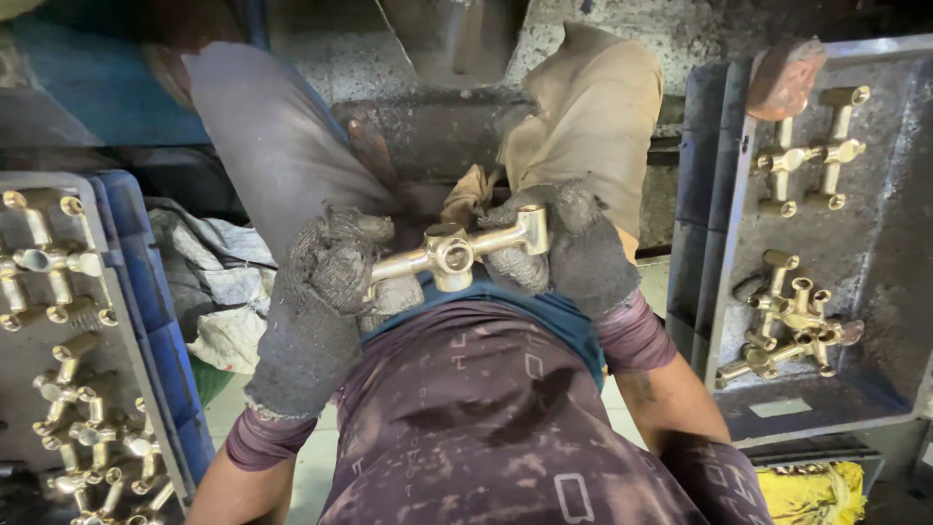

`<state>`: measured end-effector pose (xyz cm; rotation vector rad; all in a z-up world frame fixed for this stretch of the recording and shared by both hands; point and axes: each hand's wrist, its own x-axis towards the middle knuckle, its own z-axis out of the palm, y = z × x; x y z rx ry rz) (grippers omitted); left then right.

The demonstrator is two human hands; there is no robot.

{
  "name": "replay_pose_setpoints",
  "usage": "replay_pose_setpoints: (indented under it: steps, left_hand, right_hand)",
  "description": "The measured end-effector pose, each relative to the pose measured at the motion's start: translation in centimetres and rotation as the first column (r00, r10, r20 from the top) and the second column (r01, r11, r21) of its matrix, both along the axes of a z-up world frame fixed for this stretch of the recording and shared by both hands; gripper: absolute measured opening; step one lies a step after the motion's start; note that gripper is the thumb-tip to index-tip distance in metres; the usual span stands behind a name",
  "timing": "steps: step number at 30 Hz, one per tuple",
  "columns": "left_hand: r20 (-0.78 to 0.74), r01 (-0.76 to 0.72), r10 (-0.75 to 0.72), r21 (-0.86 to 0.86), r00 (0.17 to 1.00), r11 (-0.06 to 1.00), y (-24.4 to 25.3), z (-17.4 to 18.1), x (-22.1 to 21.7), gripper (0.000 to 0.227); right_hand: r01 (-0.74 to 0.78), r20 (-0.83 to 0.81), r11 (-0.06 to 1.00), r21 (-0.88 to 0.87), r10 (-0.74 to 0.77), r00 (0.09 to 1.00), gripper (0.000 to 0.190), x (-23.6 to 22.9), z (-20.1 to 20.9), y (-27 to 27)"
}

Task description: The person holds a brass valve-like fitting and rubs it against a grinding wheel using a cloth. The person repeatedly rotates the fitting to treat different surfaces while keeping it pressed against the wheel.

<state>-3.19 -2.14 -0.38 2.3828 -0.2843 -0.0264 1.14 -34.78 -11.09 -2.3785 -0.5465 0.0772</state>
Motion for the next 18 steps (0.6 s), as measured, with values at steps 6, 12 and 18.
replay_pose_setpoints:
  steps: [6,12,18]
  left_hand:
    - [-0.262,-0.193,0.115,-0.295,0.958,0.936,-1.7,1.0,0.5,0.031]
    - [-0.302,-0.203,0.107,-0.306,0.947,0.93,-2.3,2.5,2.1,0.025]
    - [0.063,0.119,-0.125,0.089,0.99,0.989,-0.1,-0.6,8.8,0.039]
  right_hand:
    - [-0.054,-0.103,0.997,0.049,0.059,0.993,0.034,0.4,1.1,-0.3]
    - [-0.13,0.016,0.991,0.008,0.13,0.991,0.045,1.7,2.2,0.1]
    - [0.312,-0.594,0.851,0.424,0.001,0.804,0.032,5.8,0.3,2.9]
